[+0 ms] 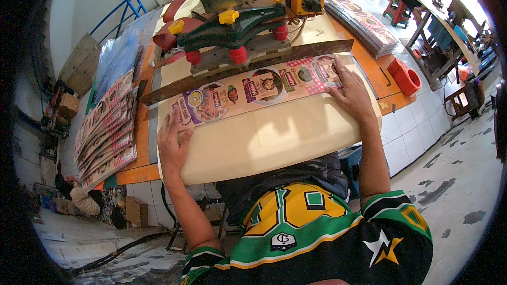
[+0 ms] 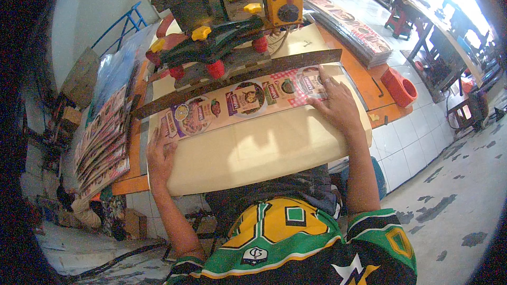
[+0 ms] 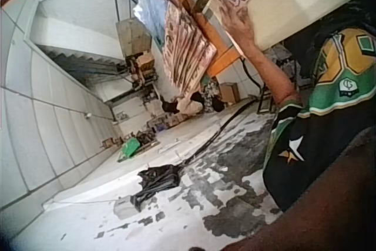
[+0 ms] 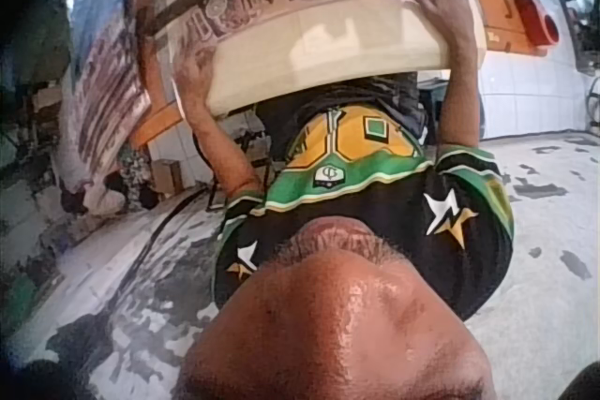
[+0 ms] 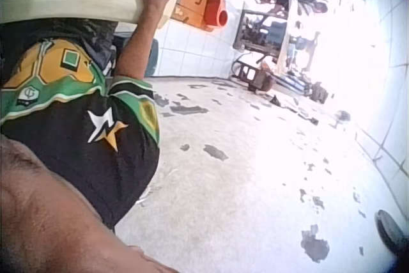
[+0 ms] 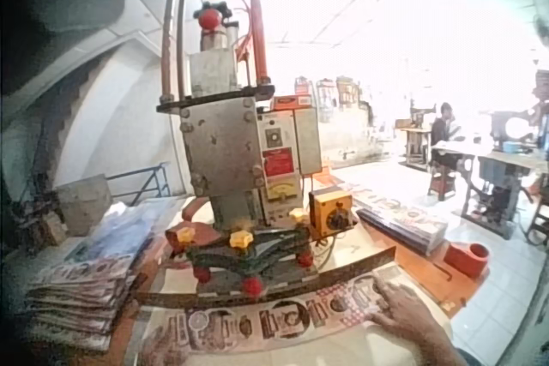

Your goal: The person positions printed plastic strips on the work table beneath a heat sealer, seals them with the machine, and stacks the completed strips.

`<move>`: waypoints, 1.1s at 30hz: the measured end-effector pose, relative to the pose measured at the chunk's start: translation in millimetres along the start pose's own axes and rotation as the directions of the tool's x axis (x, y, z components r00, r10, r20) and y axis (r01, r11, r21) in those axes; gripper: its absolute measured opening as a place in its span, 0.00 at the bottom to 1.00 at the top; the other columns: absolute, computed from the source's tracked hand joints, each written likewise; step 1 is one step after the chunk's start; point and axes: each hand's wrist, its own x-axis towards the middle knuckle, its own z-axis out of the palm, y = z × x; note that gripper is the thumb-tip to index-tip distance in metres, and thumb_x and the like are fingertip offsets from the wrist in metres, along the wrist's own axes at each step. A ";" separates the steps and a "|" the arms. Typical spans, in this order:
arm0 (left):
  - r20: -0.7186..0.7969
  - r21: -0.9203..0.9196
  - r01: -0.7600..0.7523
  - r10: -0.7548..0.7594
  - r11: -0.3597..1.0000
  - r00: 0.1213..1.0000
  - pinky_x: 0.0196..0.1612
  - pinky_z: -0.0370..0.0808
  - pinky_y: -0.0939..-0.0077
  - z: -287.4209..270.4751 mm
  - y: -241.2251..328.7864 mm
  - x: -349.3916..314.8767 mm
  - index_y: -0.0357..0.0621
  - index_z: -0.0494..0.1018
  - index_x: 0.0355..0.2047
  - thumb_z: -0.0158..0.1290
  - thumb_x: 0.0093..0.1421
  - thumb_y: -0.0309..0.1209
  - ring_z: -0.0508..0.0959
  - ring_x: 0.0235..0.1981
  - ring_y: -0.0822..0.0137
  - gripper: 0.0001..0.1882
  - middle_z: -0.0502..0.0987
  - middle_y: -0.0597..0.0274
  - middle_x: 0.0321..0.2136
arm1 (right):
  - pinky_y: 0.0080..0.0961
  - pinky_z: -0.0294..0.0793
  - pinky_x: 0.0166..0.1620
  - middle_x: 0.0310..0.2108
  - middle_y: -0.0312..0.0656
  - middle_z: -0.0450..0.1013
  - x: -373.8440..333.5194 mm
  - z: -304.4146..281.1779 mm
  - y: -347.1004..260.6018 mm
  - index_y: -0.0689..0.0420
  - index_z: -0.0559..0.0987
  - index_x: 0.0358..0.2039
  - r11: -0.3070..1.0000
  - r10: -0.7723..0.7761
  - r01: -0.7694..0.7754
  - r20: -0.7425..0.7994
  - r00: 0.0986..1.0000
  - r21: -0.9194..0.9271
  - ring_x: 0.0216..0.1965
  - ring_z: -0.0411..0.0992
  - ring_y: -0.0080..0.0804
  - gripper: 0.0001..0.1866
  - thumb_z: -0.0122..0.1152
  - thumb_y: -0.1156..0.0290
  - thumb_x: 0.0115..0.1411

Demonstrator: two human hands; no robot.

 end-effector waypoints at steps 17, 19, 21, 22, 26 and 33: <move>0.033 0.096 -0.067 0.064 0.993 0.997 0.71 0.53 0.45 0.7 -0.4 2.1 0.50 0.71 0.64 0.46 0.69 0.56 0.60 0.70 0.45 0.32 0.66 0.54 0.67 | 0.44 0.55 0.71 0.70 0.48 0.61 -2.3 13.5 15.5 0.46 0.57 0.74 0.974 -0.066 0.069 0.023 0.998 -0.217 0.71 0.58 0.46 0.45 0.55 0.37 0.63; 0.033 0.103 -0.058 0.055 0.993 0.998 0.71 0.53 0.46 1.0 -1.0 1.5 0.51 0.71 0.64 0.46 0.69 0.56 0.60 0.70 0.45 0.32 0.66 0.55 0.67 | 0.44 0.55 0.71 0.67 0.51 0.64 -1.6 13.6 11.1 0.47 0.56 0.74 0.968 -0.152 0.124 -0.116 0.981 -0.219 0.69 0.60 0.48 0.47 0.55 0.36 0.62; 0.031 0.102 -0.054 0.051 0.993 0.998 0.71 0.53 0.46 1.8 -1.6 1.0 0.51 0.72 0.64 0.46 0.69 0.57 0.60 0.71 0.46 0.32 0.66 0.56 0.68 | 0.44 0.56 0.71 0.67 0.51 0.64 -2.0 9.4 9.5 0.47 0.54 0.75 0.980 -0.099 0.090 -0.043 0.994 -0.179 0.69 0.60 0.50 0.48 0.56 0.36 0.61; 0.031 0.102 -0.054 0.051 0.993 0.998 0.71 0.53 0.46 2.0 -1.8 0.9 0.51 0.72 0.64 0.46 0.69 0.57 0.60 0.71 0.46 0.32 0.66 0.56 0.68 | 0.44 0.56 0.70 0.67 0.52 0.65 -2.1 7.8 9.0 0.47 0.53 0.75 0.989 -0.047 0.051 0.032 0.998 -0.142 0.69 0.60 0.51 0.50 0.57 0.36 0.61; 0.029 0.098 -0.060 0.057 0.993 0.998 0.71 0.53 0.46 1.4 -1.2 1.4 0.52 0.71 0.64 0.46 0.69 0.57 0.60 0.71 0.46 0.32 0.66 0.56 0.68 | 0.44 0.59 0.69 0.65 0.54 0.67 -2.0 3.5 4.5 0.46 0.51 0.76 0.998 -0.051 0.052 0.005 0.999 -0.022 0.68 0.61 0.53 0.51 0.59 0.36 0.59; 0.019 0.092 -0.063 0.061 0.994 0.998 0.70 0.54 0.44 4.0 -6.8 0.3 0.50 0.64 0.69 0.47 0.68 0.57 0.60 0.70 0.43 0.36 0.67 0.50 0.67 | 0.43 0.61 0.68 0.68 0.52 0.63 -3.5 2.9 3.0 0.48 0.64 0.70 0.998 -0.002 0.006 -0.078 0.997 0.055 0.70 0.59 0.51 0.40 0.61 0.45 0.61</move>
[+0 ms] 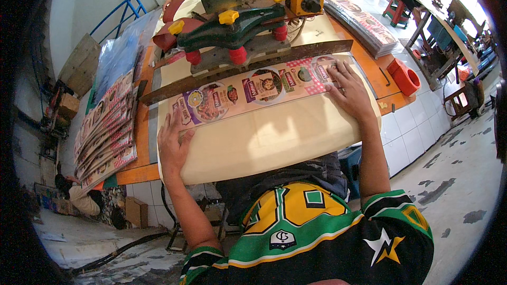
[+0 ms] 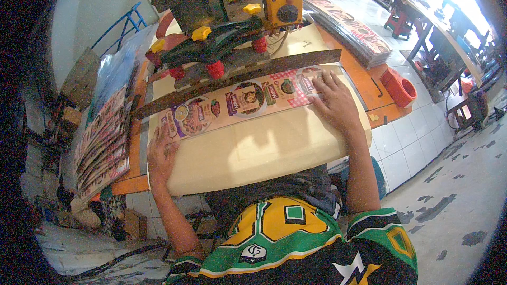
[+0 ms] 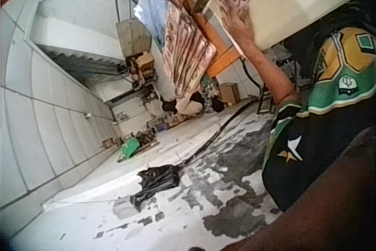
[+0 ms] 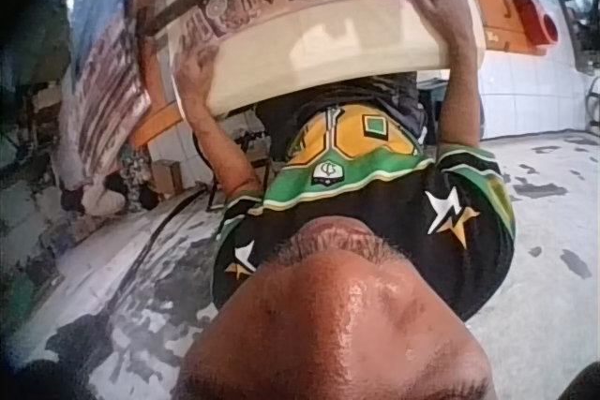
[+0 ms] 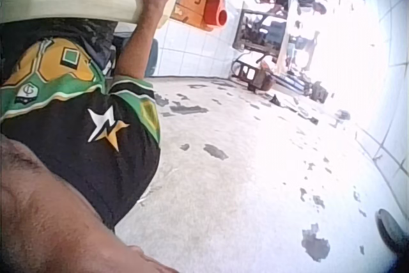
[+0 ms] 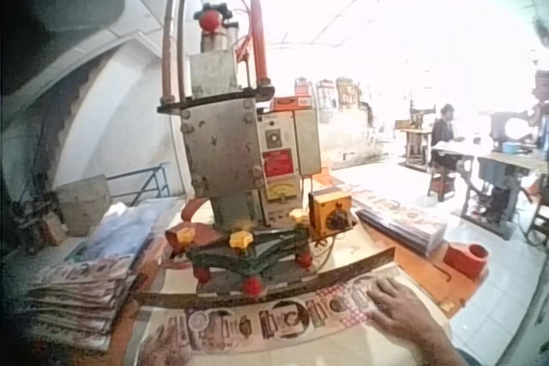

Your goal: The person positions printed plastic strips on the work table beneath a heat sealer, seals them with the machine, and stacks the completed strips.

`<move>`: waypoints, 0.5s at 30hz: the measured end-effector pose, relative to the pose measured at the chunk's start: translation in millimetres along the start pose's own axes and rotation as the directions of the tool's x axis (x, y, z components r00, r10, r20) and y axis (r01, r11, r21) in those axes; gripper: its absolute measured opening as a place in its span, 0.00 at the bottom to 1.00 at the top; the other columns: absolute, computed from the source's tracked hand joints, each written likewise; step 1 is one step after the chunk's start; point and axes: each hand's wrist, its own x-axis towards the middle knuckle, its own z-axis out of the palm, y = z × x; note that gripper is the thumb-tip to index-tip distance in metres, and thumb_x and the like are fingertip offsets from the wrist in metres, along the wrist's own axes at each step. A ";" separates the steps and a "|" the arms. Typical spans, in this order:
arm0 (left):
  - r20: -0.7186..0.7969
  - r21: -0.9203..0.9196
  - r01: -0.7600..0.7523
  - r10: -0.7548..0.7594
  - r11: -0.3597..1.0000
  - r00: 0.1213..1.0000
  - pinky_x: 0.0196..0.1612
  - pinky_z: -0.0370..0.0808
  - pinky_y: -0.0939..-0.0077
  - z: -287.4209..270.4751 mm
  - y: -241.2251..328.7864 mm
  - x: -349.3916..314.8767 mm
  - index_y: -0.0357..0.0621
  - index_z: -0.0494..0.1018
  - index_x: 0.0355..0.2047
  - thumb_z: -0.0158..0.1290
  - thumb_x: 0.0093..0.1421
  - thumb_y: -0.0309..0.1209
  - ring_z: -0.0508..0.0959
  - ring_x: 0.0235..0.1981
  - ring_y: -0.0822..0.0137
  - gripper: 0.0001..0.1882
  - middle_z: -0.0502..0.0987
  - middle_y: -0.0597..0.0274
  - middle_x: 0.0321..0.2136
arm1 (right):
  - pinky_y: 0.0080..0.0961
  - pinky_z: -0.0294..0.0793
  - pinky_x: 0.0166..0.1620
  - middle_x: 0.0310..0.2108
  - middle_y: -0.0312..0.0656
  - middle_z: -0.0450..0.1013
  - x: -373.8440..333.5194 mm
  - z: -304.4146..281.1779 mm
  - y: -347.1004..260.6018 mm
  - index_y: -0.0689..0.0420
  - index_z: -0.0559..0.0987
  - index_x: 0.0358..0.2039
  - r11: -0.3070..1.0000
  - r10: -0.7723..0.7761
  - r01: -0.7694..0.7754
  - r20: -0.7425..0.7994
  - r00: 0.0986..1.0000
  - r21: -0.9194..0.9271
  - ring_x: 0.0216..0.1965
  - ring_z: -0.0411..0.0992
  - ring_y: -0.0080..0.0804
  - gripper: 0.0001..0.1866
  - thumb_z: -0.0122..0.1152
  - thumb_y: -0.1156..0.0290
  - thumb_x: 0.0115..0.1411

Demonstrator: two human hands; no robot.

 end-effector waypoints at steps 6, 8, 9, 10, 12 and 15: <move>-0.013 -0.036 0.029 -0.029 0.999 0.999 0.70 0.55 0.45 -5.4 9.5 0.9 0.48 0.62 0.70 0.48 0.67 0.57 0.61 0.70 0.42 0.38 0.67 0.48 0.66 | 0.43 0.57 0.70 0.72 0.51 0.55 1.1 3.3 6.2 0.50 0.75 0.61 0.993 -0.025 0.030 0.043 0.999 -0.112 0.73 0.54 0.49 0.31 0.61 0.47 0.62; -0.016 -0.038 0.022 -0.023 0.999 1.000 0.70 0.55 0.45 -5.3 9.6 1.0 0.49 0.62 0.70 0.48 0.67 0.57 0.61 0.70 0.42 0.38 0.67 0.49 0.67 | 0.43 0.57 0.71 0.72 0.50 0.56 1.2 2.8 4.5 0.48 0.73 0.64 0.989 -0.031 0.040 0.069 0.997 -0.140 0.73 0.54 0.49 0.34 0.61 0.47 0.62; -0.019 -0.040 0.017 -0.018 0.999 1.000 0.70 0.55 0.46 -5.4 9.5 0.7 0.49 0.62 0.70 0.48 0.67 0.57 0.61 0.70 0.42 0.38 0.67 0.50 0.67 | 0.43 0.57 0.70 0.71 0.51 0.58 1.2 1.4 -1.1 0.47 0.68 0.67 0.996 -0.023 0.026 0.036 0.999 -0.090 0.72 0.56 0.50 0.37 0.62 0.46 0.61; -0.019 -0.039 0.018 -0.019 0.999 1.000 0.70 0.55 0.46 -5.7 9.5 0.7 0.49 0.62 0.70 0.48 0.67 0.57 0.61 0.70 0.42 0.38 0.67 0.50 0.67 | 0.43 0.57 0.70 0.70 0.51 0.60 1.1 -0.5 -5.2 0.47 0.64 0.70 0.999 -0.012 0.013 0.004 1.000 -0.039 0.71 0.58 0.50 0.41 0.63 0.45 0.60; -0.014 -0.036 0.018 -0.018 0.999 1.000 0.70 0.55 0.46 -6.0 9.6 0.5 0.51 0.62 0.70 0.49 0.67 0.56 0.60 0.70 0.43 0.37 0.66 0.52 0.67 | 0.44 0.58 0.69 0.67 0.53 0.64 1.1 -5.5 -9.4 0.47 0.61 0.72 1.000 0.006 -0.005 0.044 0.999 -0.027 0.68 0.61 0.51 0.44 0.64 0.45 0.59; -0.002 -0.029 0.009 -0.009 1.000 1.000 0.70 0.56 0.47 -4.0 5.1 1.3 0.52 0.62 0.70 0.49 0.67 0.56 0.61 0.70 0.43 0.37 0.65 0.54 0.68 | 0.44 0.60 0.68 0.62 0.55 0.69 0.8 -4.1 -4.9 0.49 0.58 0.73 1.000 0.014 -0.013 0.059 0.998 -0.012 0.64 0.66 0.52 0.47 0.65 0.45 0.58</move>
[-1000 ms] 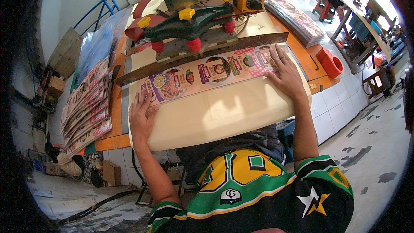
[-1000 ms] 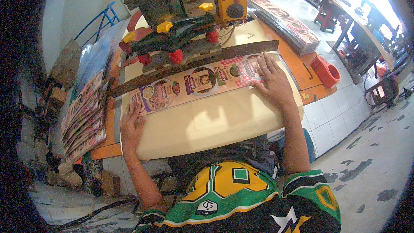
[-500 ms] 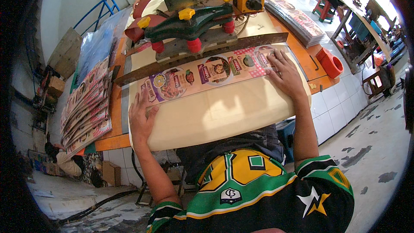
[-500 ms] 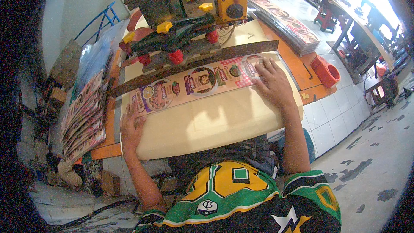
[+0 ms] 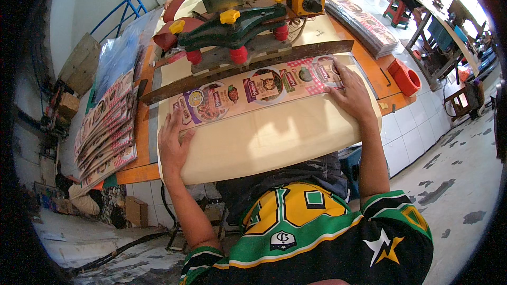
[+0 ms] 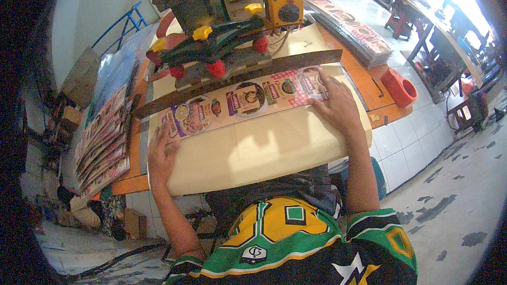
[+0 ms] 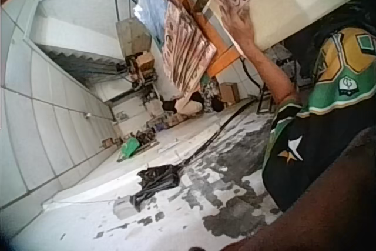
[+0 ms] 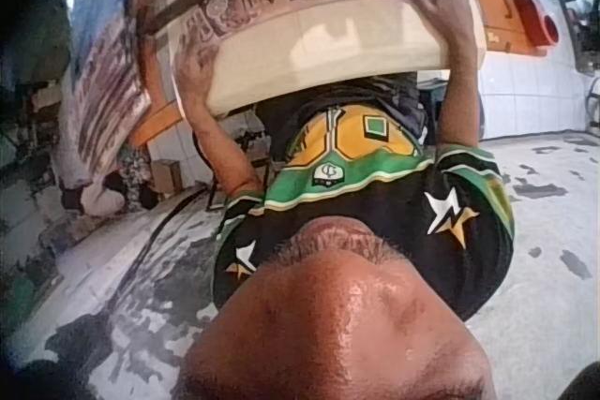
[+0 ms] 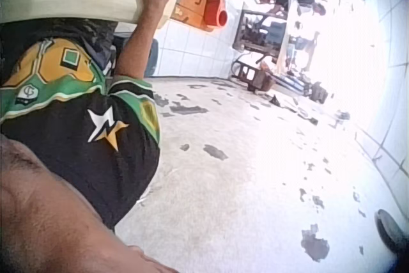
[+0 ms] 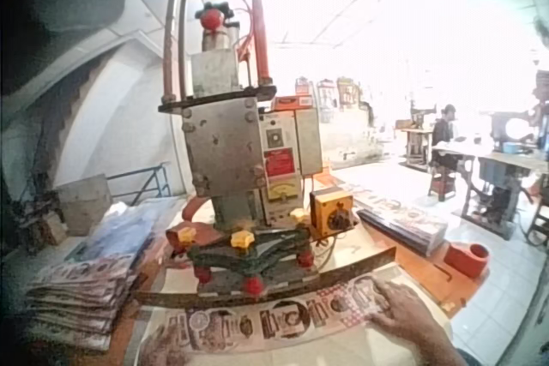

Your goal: The person positions printed plastic strips on the work table beneath a heat sealer, seals them with the machine, and stacks the completed strips.

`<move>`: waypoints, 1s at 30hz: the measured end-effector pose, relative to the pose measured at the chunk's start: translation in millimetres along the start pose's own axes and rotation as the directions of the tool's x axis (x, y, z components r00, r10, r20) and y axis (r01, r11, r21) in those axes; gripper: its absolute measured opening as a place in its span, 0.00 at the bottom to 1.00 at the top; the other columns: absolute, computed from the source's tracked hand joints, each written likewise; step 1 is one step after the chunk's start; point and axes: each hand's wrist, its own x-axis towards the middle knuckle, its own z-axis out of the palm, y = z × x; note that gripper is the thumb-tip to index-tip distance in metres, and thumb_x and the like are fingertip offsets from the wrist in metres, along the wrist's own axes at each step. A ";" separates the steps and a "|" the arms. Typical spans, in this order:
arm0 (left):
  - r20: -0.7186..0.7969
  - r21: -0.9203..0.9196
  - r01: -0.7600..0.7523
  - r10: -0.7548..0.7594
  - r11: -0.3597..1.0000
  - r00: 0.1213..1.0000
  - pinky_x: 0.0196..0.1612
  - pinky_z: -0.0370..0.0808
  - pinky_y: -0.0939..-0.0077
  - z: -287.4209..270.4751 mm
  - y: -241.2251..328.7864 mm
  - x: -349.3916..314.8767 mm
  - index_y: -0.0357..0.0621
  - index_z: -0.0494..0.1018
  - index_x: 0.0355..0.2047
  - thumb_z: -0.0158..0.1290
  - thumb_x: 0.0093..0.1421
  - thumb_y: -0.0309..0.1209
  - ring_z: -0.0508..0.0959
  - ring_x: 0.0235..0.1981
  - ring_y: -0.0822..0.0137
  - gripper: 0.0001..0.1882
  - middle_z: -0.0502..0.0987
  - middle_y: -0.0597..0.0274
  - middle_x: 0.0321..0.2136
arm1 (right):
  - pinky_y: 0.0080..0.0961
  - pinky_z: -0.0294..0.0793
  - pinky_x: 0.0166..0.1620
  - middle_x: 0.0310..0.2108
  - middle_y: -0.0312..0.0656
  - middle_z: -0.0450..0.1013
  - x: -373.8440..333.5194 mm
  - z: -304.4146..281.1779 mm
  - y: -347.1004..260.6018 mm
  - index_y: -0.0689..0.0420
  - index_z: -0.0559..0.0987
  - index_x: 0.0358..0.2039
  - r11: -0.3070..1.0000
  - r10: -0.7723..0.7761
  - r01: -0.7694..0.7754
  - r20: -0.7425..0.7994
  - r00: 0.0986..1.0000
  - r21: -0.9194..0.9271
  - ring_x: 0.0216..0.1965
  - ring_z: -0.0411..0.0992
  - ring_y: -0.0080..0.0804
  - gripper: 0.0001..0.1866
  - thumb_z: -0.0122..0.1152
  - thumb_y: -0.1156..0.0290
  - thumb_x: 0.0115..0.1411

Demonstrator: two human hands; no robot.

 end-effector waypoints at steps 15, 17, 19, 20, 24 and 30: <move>-0.029 -0.019 -0.024 0.024 1.000 0.999 0.67 0.59 0.47 -0.1 2.1 2.1 0.48 0.62 0.69 0.51 0.66 0.54 0.65 0.66 0.41 0.37 0.69 0.48 0.64 | 0.44 0.60 0.67 0.59 0.57 0.71 3.4 6.4 8.7 0.54 0.60 0.71 0.999 -0.030 0.030 -0.027 0.999 -0.013 0.62 0.68 0.53 0.47 0.62 0.41 0.59; -0.024 -0.020 -0.022 0.021 1.000 0.999 0.67 0.59 0.47 -0.6 2.1 1.9 0.48 0.62 0.69 0.51 0.66 0.54 0.65 0.66 0.40 0.37 0.69 0.48 0.64 | 0.44 0.60 0.67 0.59 0.57 0.71 3.4 6.6 8.8 0.54 0.60 0.71 0.999 -0.029 0.028 -0.026 0.999 -0.023 0.62 0.68 0.52 0.47 0.61 0.40 0.60; -0.019 -0.022 -0.019 0.018 1.000 1.000 0.67 0.59 0.47 -0.9 2.0 1.5 0.48 0.62 0.69 0.51 0.66 0.54 0.65 0.66 0.40 0.37 0.69 0.49 0.64 | 0.43 0.60 0.68 0.60 0.57 0.70 3.0 5.3 6.0 0.53 0.61 0.71 0.999 -0.013 0.012 -0.011 1.000 -0.050 0.63 0.67 0.52 0.47 0.61 0.40 0.60; -0.016 -0.028 -0.014 0.014 0.999 1.000 0.68 0.59 0.47 -0.8 2.1 1.4 0.48 0.62 0.69 0.51 0.66 0.54 0.64 0.66 0.40 0.37 0.68 0.46 0.64 | 0.43 0.60 0.68 0.60 0.57 0.70 3.0 5.7 6.0 0.53 0.61 0.71 0.999 -0.014 0.013 -0.011 1.000 -0.050 0.63 0.67 0.52 0.47 0.61 0.40 0.60; -0.077 0.026 -0.025 0.027 0.999 0.997 0.69 0.57 0.47 4.1 -4.2 0.2 0.48 0.61 0.70 0.51 0.67 0.55 0.63 0.67 0.37 0.38 0.67 0.36 0.64 | 0.44 0.61 0.67 0.61 0.56 0.70 1.5 9.2 8.6 0.52 0.60 0.72 0.994 -0.044 0.038 -0.057 0.997 -0.106 0.64 0.66 0.54 0.46 0.60 0.41 0.61; -0.059 -0.065 0.128 -0.131 0.990 0.990 0.67 0.61 0.50 0.5 0.1 1.4 0.49 0.60 0.71 0.49 0.66 0.59 0.65 0.65 0.36 0.40 0.68 0.33 0.62 | 0.45 0.62 0.67 0.61 0.55 0.70 0.4 6.1 5.0 0.50 0.59 0.72 0.996 0.069 -0.073 -0.071 0.995 -0.055 0.64 0.66 0.55 0.44 0.62 0.43 0.61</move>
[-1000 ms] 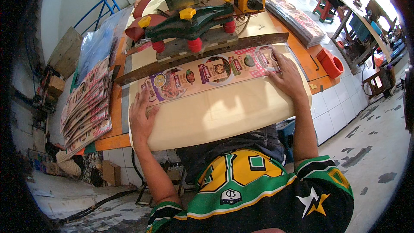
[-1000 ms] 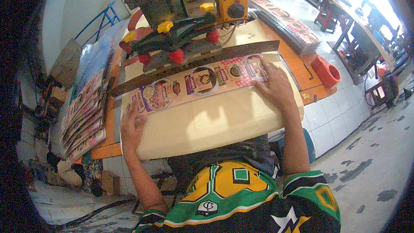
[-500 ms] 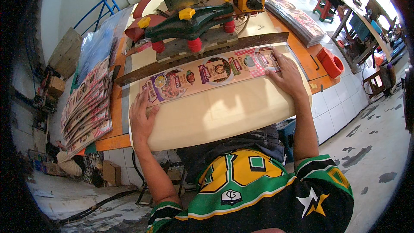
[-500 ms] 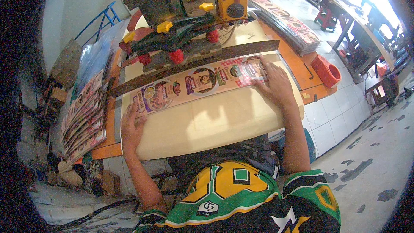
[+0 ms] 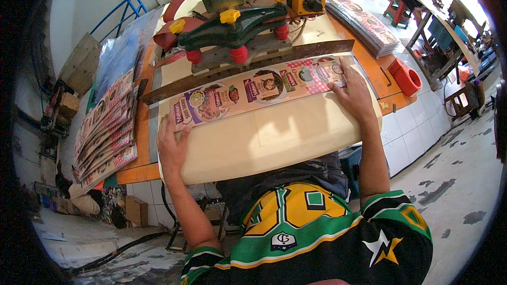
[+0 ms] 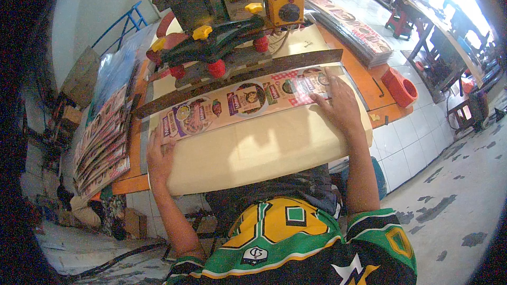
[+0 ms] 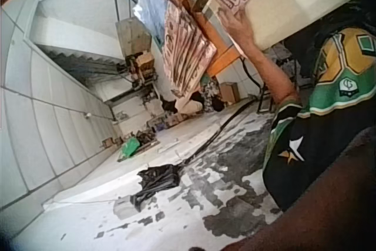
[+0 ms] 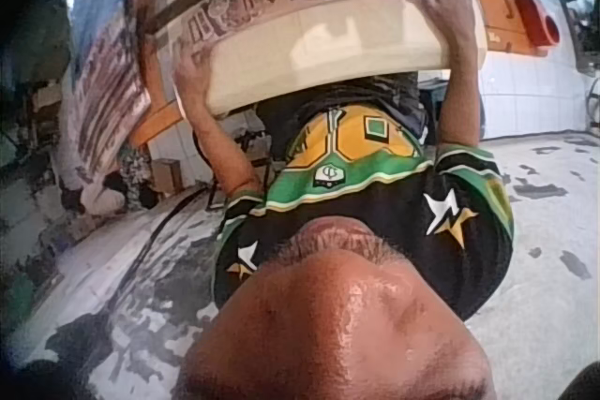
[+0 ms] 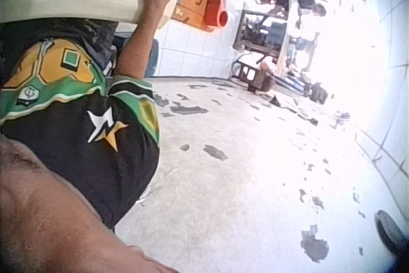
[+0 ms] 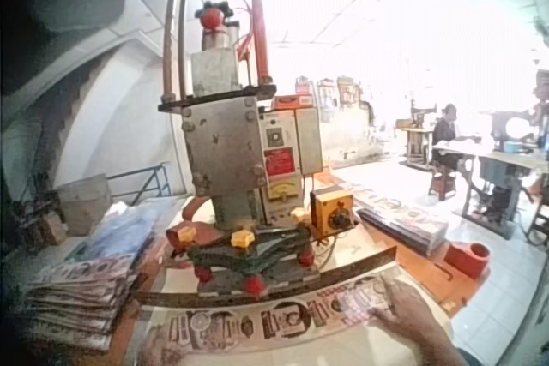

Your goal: The person positions printed plastic strips on the work table beneath a heat sealer, seals them with the machine, and stacks the completed strips.

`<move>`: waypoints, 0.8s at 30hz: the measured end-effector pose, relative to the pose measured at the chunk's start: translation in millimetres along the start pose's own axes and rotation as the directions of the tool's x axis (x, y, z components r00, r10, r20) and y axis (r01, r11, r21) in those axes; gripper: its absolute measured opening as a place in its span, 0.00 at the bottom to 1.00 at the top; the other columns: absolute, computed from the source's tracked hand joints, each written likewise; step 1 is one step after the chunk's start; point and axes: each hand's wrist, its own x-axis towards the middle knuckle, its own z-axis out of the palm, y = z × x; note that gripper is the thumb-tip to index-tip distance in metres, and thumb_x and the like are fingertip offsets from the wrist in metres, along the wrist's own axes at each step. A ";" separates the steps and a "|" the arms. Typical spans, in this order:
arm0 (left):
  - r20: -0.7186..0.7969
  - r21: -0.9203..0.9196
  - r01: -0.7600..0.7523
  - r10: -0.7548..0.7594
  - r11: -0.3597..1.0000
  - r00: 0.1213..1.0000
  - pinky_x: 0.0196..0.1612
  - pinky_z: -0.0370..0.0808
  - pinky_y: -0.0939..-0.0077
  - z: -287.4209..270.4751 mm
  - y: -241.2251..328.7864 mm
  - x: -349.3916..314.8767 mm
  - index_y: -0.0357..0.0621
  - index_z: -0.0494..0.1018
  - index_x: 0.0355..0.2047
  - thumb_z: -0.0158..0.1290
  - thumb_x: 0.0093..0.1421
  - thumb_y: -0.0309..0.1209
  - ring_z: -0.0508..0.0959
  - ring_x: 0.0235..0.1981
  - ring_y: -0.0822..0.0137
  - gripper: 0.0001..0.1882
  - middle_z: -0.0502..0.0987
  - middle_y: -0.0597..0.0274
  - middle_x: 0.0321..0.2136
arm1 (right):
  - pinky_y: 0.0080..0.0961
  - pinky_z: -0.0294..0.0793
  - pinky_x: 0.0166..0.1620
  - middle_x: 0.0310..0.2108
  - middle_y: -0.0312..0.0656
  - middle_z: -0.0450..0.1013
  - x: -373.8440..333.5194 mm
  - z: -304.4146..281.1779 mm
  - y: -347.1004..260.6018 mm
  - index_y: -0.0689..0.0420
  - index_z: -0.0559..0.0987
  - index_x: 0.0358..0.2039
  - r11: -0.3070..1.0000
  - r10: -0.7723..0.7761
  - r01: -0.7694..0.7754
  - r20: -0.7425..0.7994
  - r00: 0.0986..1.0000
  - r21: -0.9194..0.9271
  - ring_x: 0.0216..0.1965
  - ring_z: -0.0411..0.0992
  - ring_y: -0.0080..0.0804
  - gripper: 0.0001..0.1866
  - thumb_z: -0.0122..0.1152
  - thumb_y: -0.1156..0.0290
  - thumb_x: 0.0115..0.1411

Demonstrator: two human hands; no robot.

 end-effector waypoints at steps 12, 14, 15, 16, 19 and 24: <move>-0.047 -0.040 -0.087 0.085 0.995 0.995 0.65 0.64 0.50 -0.4 -3.4 0.1 0.46 0.62 0.69 0.52 0.64 0.59 0.69 0.62 0.38 0.41 0.70 0.38 0.60 | 0.40 0.63 0.66 0.61 0.61 0.69 4.0 -4.2 11.7 0.55 0.58 0.73 0.915 -0.079 0.051 0.055 0.995 0.400 0.63 0.68 0.52 0.45 0.69 0.60 0.59; -0.038 -0.070 -0.074 0.071 0.995 0.997 0.65 0.64 0.50 -4.6 3.9 1.7 0.45 0.63 0.68 0.52 0.65 0.58 0.69 0.62 0.38 0.40 0.71 0.38 0.60 | 0.42 0.66 0.64 0.58 0.61 0.72 3.8 -0.8 15.6 0.53 0.59 0.73 0.881 -0.106 0.089 0.010 0.994 0.464 0.62 0.69 0.54 0.45 0.70 0.61 0.58; -0.029 -0.100 -0.061 0.058 0.993 0.998 0.65 0.64 0.50 -5.8 7.2 2.8 0.43 0.64 0.67 0.53 0.65 0.57 0.69 0.62 0.38 0.40 0.71 0.38 0.60 | 0.41 0.65 0.65 0.59 0.63 0.70 3.7 0.3 17.6 0.54 0.57 0.73 0.817 -0.086 0.061 0.016 0.996 0.573 0.63 0.68 0.53 0.46 0.70 0.62 0.58; -0.027 -0.101 -0.062 0.060 0.993 0.998 0.65 0.64 0.50 -4.5 7.5 3.8 0.43 0.64 0.67 0.53 0.65 0.57 0.69 0.62 0.38 0.40 0.71 0.38 0.60 | 0.41 0.64 0.66 0.60 0.65 0.69 3.4 0.7 19.4 0.54 0.55 0.74 0.739 -0.067 0.033 0.025 0.997 0.672 0.65 0.67 0.52 0.47 0.70 0.63 0.58; -0.041 -0.068 -0.053 0.050 0.996 0.998 0.65 0.65 0.51 -4.3 4.6 2.5 0.42 0.64 0.67 0.54 0.65 0.55 0.69 0.62 0.38 0.38 0.71 0.38 0.59 | 0.41 0.63 0.67 0.61 0.67 0.67 2.8 2.6 21.4 0.55 0.53 0.74 0.678 -0.052 -0.008 0.058 0.997 0.735 0.67 0.64 0.52 0.47 0.69 0.63 0.60; -0.068 -0.039 -0.033 0.030 0.999 0.997 0.65 0.66 0.53 -1.8 1.7 0.5 0.42 0.65 0.66 0.56 0.65 0.52 0.70 0.62 0.40 0.37 0.72 0.39 0.58 | 0.40 0.65 0.65 0.60 0.68 0.68 3.4 8.8 20.7 0.57 0.56 0.73 0.783 0.031 -0.025 0.001 1.000 0.621 0.64 0.67 0.55 0.44 0.68 0.62 0.62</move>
